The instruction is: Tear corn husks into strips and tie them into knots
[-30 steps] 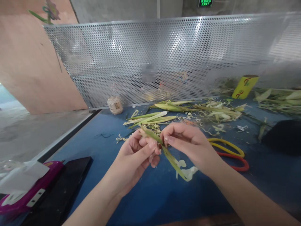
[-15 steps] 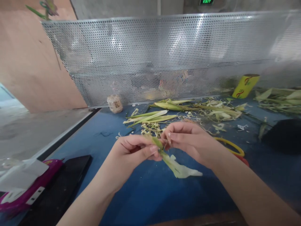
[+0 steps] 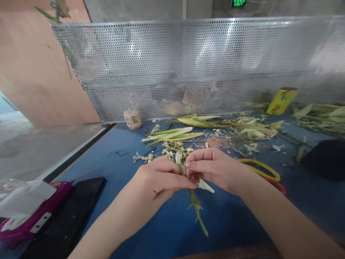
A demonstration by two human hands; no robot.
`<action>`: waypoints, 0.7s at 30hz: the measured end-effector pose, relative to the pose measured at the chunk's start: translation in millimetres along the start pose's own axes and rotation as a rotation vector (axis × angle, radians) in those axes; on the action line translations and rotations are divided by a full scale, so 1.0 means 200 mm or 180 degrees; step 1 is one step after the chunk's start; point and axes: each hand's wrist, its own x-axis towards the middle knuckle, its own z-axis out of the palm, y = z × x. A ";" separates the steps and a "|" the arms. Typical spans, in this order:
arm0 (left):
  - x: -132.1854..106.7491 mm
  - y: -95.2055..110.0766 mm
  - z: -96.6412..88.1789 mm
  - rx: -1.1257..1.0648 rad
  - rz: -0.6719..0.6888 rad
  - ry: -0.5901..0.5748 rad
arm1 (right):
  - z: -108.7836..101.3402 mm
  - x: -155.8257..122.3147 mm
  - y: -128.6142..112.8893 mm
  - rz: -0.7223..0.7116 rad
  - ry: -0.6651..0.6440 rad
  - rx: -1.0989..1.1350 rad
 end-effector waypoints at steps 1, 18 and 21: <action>0.00 0.00 0.01 0.0305 0.0171 0.0037 | 0.00 0.00 0.00 -0.0059 0.0042 -0.0194; 0.01 -0.03 0.10 -0.0769 -0.1726 -0.0115 | -0.01 0.02 0.05 0.0490 0.0095 -0.0752; 0.01 -0.06 0.13 -0.1408 -0.1834 -0.0171 | -0.01 0.03 0.07 0.0549 -0.0024 -0.0945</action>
